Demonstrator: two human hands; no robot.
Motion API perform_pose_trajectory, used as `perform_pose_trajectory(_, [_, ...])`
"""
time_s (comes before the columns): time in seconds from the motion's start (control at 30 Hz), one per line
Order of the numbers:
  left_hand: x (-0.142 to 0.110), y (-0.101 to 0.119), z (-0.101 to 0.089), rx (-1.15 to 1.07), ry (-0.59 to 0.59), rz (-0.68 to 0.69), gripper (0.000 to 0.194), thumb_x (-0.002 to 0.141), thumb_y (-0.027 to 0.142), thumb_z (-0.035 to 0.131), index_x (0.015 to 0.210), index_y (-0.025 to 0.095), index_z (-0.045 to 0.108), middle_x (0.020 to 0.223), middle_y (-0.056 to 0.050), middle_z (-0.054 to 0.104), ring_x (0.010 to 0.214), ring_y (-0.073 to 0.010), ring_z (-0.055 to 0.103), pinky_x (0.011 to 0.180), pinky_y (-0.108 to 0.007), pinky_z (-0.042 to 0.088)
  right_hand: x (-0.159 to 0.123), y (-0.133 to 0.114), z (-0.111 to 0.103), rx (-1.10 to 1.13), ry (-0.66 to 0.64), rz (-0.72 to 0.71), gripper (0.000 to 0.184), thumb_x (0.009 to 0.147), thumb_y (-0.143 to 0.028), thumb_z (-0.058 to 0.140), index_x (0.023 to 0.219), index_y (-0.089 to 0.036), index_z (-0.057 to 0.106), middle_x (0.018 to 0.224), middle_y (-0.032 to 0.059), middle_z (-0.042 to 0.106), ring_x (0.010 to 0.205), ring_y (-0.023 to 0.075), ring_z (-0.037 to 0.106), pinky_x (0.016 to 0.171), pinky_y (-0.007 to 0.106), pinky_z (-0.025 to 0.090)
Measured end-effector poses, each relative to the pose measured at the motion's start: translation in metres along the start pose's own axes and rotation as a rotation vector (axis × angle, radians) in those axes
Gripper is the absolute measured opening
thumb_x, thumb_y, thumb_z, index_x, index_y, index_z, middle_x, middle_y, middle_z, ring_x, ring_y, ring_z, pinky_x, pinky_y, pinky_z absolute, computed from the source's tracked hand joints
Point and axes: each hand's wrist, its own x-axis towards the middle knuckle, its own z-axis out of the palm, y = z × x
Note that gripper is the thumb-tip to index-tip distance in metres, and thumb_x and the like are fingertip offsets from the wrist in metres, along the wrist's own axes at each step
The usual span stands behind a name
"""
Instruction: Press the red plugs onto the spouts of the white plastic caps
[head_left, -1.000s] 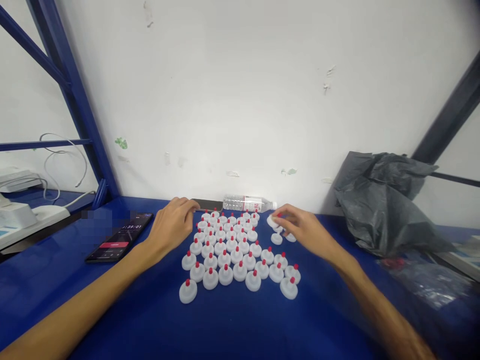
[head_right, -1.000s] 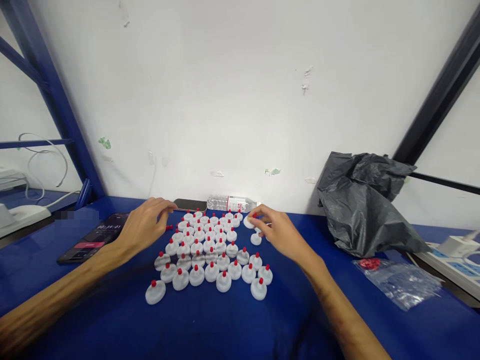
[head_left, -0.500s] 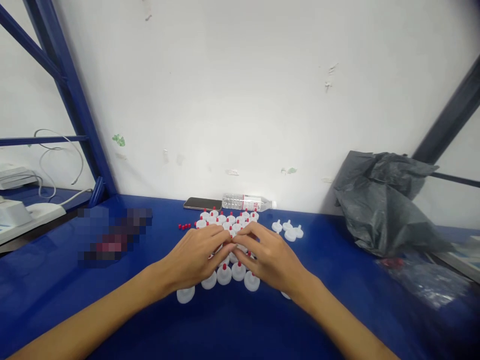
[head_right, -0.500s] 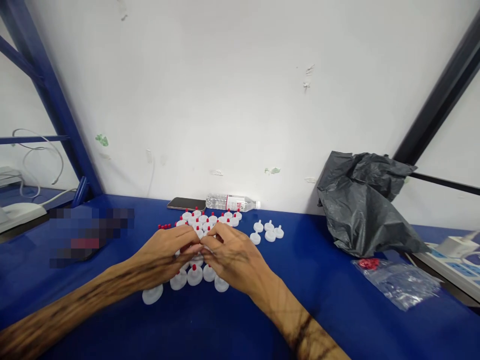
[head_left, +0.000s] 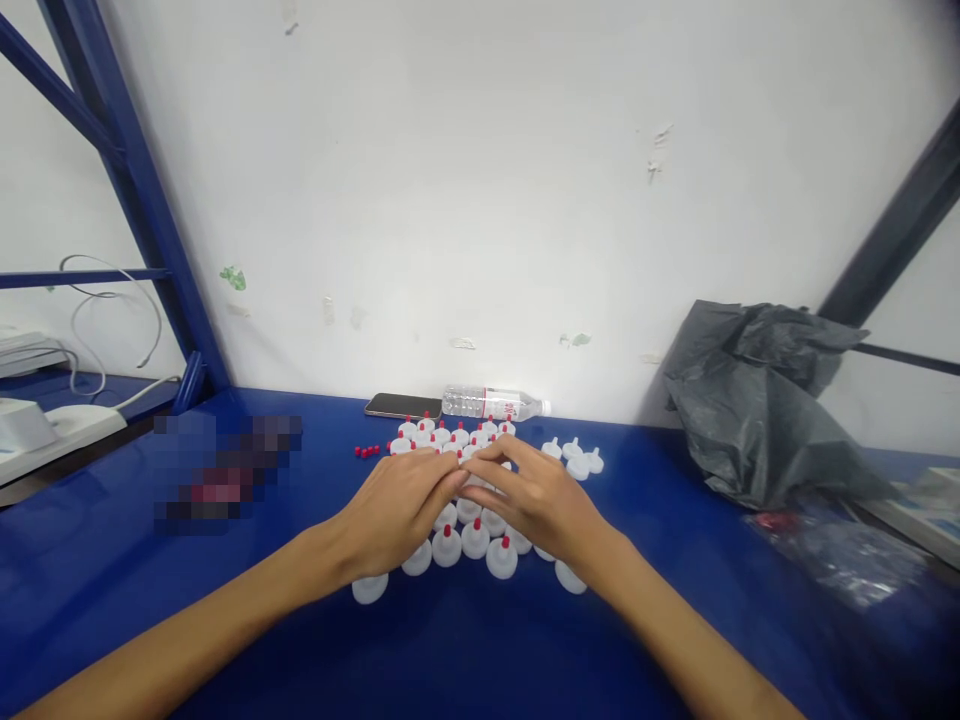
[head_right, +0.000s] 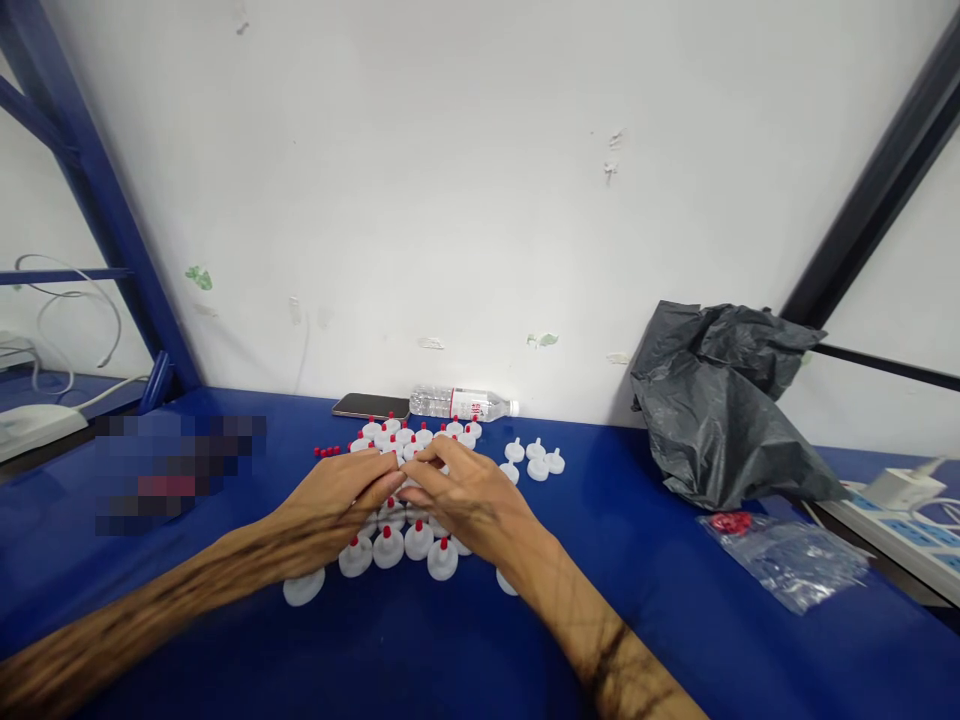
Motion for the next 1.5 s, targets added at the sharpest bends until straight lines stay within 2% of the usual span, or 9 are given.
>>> perform_pose_trajectory(0.2, [-0.001,-0.003,-0.021,-0.289,0.037,-0.224,0.044,0.106,0.046,0.028,0.068,0.023,0.031,0.062,0.003,0.044,0.059,-0.0153,0.039,0.057,-0.032,0.033,-0.009,0.036,-0.021,-0.132,0.052,0.24,0.021,0.101,-0.031,0.05,0.101,-0.024,0.07,0.101,0.0068,0.07,0.083,0.0189,0.069,0.074,0.033,0.059])
perform_pose_trajectory(0.33, [0.002,-0.02,-0.038,0.008,0.162,-0.287,0.039,0.104,0.042,0.03,0.07,0.023,0.035,0.064,0.002,0.046,0.062,-0.0174,0.042,0.061,-0.032,0.032,-0.02,0.065,-0.051,-0.176,0.17,0.521,0.021,0.097,-0.04,0.055,0.097,-0.023,0.069,0.097,0.0066,0.072,0.087,0.0208,0.069,0.084,0.035,0.055])
perform_pose_trajectory(0.47, [0.005,-0.041,-0.04,0.311,0.12,-0.411,0.024,0.1,0.037,0.038,0.084,0.024,0.051,0.079,-0.003,0.062,0.074,-0.0221,0.057,0.065,-0.033,0.034,-0.023,0.075,-0.066,-0.092,-0.16,0.651,0.024,0.092,-0.045,0.056,0.09,-0.025,0.068,0.084,0.0034,0.075,0.08,0.0219,0.069,0.075,0.035,0.051])
perform_pose_trajectory(0.57, [0.005,-0.055,-0.038,0.405,0.059,-0.465,0.016,0.096,0.028,0.043,0.091,0.023,0.056,0.089,-0.006,0.067,0.082,-0.0237,0.061,0.066,-0.032,0.037,-0.03,0.081,-0.066,-0.008,-0.426,0.656,0.021,0.087,-0.044,0.061,0.084,-0.025,0.071,0.082,0.0037,0.076,0.073,0.0204,0.067,0.066,0.032,0.047])
perform_pose_trajectory(0.73, [0.002,-0.067,-0.04,0.453,-0.004,-0.509,0.02,0.094,0.025,0.047,0.102,0.021,0.065,0.1,-0.008,0.071,0.091,-0.0252,0.065,0.071,-0.031,0.041,-0.048,0.093,-0.061,0.078,-0.591,0.663,0.01,0.08,-0.034,0.069,0.076,-0.027,0.074,0.076,0.0012,0.075,0.064,0.0174,0.065,0.058,0.029,0.044])
perform_pose_trajectory(0.93, [0.001,-0.07,-0.045,0.464,-0.105,-0.593,0.02,0.09,0.021,0.05,0.093,0.021,0.07,0.093,-0.011,0.076,0.088,-0.0301,0.069,0.069,-0.034,0.043,-0.041,0.091,-0.065,-0.01,-0.515,0.707,0.016,0.087,-0.039,0.065,0.086,-0.027,0.075,0.084,0.0029,0.078,0.074,0.02,0.068,0.066,0.03,0.047])
perform_pose_trajectory(1.1, [0.0,-0.07,-0.044,0.434,-0.186,-0.609,0.022,0.084,0.017,0.053,0.09,0.021,0.074,0.096,-0.01,0.077,0.085,-0.0265,0.069,0.068,-0.031,0.043,-0.026,0.061,-0.051,0.106,-0.343,0.519,0.041,0.101,-0.052,0.045,0.109,-0.026,0.074,0.111,0.0058,0.078,0.102,0.0246,0.07,0.09,0.038,0.053])
perform_pose_trajectory(1.3, [-0.003,-0.074,-0.035,0.422,-0.239,-0.604,0.026,0.081,0.012,0.052,0.092,0.022,0.073,0.096,-0.01,0.076,0.085,-0.0279,0.07,0.065,-0.032,0.041,-0.023,0.037,-0.025,0.263,-0.458,0.391,0.052,0.106,-0.05,0.033,0.128,-0.023,0.07,0.135,0.0068,0.07,0.131,0.0268,0.06,0.116,0.046,0.043])
perform_pose_trajectory(1.5, [-0.003,-0.071,-0.035,0.4,-0.222,-0.594,0.021,0.082,0.015,0.053,0.089,0.022,0.072,0.091,-0.009,0.076,0.08,-0.0272,0.069,0.061,-0.031,0.038,-0.021,0.037,-0.023,0.177,-0.396,0.42,0.05,0.107,-0.048,0.031,0.124,-0.023,0.071,0.131,0.0073,0.072,0.126,0.0266,0.063,0.111,0.046,0.047])
